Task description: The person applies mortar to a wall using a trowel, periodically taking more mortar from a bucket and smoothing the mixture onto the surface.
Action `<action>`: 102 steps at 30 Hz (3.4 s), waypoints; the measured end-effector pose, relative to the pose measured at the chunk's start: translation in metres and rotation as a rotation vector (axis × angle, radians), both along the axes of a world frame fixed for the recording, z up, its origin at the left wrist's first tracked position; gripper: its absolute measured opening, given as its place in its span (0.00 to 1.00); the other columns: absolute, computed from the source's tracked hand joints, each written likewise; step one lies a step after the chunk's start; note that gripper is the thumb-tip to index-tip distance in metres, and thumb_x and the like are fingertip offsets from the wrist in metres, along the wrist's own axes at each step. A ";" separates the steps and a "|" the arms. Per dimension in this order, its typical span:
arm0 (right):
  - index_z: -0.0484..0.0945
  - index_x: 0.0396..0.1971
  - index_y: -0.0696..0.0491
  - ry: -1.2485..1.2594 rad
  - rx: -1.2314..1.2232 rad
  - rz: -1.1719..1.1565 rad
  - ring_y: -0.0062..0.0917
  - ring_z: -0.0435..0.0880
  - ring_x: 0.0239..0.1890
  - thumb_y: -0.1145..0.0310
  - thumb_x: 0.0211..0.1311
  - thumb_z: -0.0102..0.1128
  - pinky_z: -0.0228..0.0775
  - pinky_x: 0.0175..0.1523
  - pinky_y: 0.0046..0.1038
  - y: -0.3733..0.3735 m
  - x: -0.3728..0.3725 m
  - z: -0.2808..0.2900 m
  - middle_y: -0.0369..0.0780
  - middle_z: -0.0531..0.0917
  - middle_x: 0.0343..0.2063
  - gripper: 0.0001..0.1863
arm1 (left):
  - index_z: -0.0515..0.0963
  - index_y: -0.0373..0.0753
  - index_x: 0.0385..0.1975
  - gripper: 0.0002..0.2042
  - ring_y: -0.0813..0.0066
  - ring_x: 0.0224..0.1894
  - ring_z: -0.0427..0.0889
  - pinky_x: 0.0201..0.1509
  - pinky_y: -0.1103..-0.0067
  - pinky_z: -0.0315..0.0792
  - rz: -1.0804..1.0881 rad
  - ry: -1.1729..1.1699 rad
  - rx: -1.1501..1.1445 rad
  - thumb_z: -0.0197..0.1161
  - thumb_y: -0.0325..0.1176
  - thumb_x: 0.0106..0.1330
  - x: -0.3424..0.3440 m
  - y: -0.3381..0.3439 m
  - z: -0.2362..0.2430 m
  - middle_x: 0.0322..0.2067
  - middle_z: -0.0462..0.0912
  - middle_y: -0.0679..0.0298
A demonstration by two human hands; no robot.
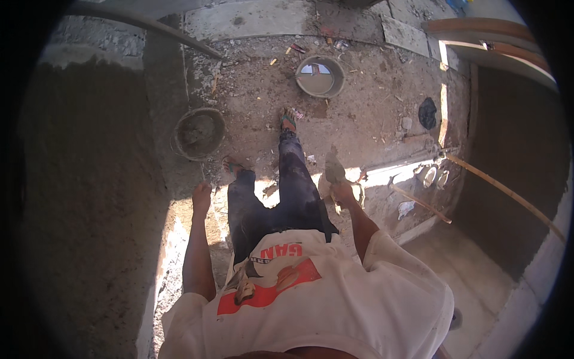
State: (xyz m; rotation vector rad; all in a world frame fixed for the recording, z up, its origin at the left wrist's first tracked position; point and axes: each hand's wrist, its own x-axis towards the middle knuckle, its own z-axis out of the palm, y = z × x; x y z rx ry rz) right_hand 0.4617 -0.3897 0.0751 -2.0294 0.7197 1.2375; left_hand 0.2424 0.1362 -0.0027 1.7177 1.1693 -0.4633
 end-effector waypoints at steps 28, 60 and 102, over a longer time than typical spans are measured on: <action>0.76 0.41 0.55 0.453 -0.143 -0.552 0.15 0.69 0.12 0.61 0.73 0.63 0.63 0.16 0.25 -0.123 0.151 -0.171 0.31 0.72 0.16 0.12 | 0.72 0.22 0.62 0.18 0.52 0.42 0.92 0.47 0.70 0.86 0.346 -0.281 -0.586 0.56 0.29 0.78 0.691 -0.389 -0.472 0.38 0.89 0.44; 0.77 0.41 0.57 0.150 0.008 0.207 0.16 0.71 0.11 0.62 0.71 0.63 0.64 0.16 0.24 -0.080 0.201 -0.172 0.32 0.73 0.14 0.13 | 0.81 0.31 0.49 0.08 0.70 0.34 0.86 0.43 0.74 0.80 0.397 -0.310 0.288 0.59 0.26 0.76 0.263 -0.122 -0.214 0.34 0.85 0.58; 0.76 0.52 0.61 -0.797 0.070 2.482 0.47 0.90 0.44 0.65 0.71 0.55 0.85 0.41 0.46 0.564 0.096 -0.320 0.56 0.85 0.45 0.17 | 0.68 0.34 0.72 0.30 0.41 0.65 0.76 0.69 0.60 0.70 1.199 -0.176 0.314 0.55 0.49 0.79 0.003 0.006 -0.288 0.66 0.74 0.40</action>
